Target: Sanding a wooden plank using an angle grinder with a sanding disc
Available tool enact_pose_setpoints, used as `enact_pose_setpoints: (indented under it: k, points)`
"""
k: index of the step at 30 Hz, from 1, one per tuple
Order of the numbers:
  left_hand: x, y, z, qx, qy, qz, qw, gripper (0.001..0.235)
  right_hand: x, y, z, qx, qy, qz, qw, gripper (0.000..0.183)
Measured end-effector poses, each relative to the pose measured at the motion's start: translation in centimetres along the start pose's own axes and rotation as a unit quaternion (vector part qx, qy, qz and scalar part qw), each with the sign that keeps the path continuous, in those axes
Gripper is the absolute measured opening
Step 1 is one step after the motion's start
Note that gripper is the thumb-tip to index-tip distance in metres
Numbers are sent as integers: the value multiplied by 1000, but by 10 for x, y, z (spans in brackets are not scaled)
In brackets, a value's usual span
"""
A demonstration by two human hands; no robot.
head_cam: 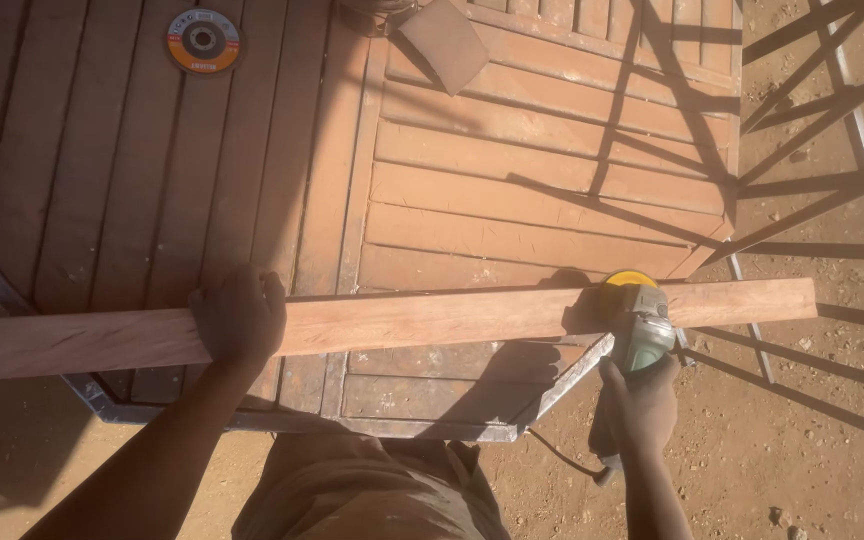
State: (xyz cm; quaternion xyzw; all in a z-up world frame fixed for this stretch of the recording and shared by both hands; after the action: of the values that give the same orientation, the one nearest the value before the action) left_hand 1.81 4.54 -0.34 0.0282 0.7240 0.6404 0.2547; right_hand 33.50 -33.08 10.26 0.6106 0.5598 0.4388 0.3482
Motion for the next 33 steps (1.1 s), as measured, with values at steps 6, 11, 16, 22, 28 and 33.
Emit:
enact_pose_setpoints:
  k: [6,11,16,22,28,33]
  points:
    - [-6,3,1,9,-14,18,1000,35,-26,9,13,-55,-127,56,989,60]
    - [-2,-2,2,9,2,42,999,34,34,-31,-67,92,-19,15,995,46]
    - [3,-5,0,8,-14,44,999,35,44,-74,-98,165,176,-58,969,62]
    - [-5,-2,3,36,14,47,998,32,-5,-47,-61,109,76,-23,991,56]
    - [-1,-3,3,13,16,17,1000,32,-78,9,4,-9,-128,10,992,63]
    - [1,-5,-2,12,3,47,999,36,-48,-3,-30,-8,-96,19,995,61]
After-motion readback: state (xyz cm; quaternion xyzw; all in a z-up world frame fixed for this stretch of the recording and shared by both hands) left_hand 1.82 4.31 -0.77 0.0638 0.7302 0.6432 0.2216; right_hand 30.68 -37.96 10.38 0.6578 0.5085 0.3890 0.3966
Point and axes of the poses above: each hand's wrist, its own z-axis towards the middle knuckle, its own y-axis out of the back of the hand, x = y × z, the point moved 5 cm from there along z, towards the middle knuckle, and after that the axes turned 5 degrees about -z, right-handed, at the moved point
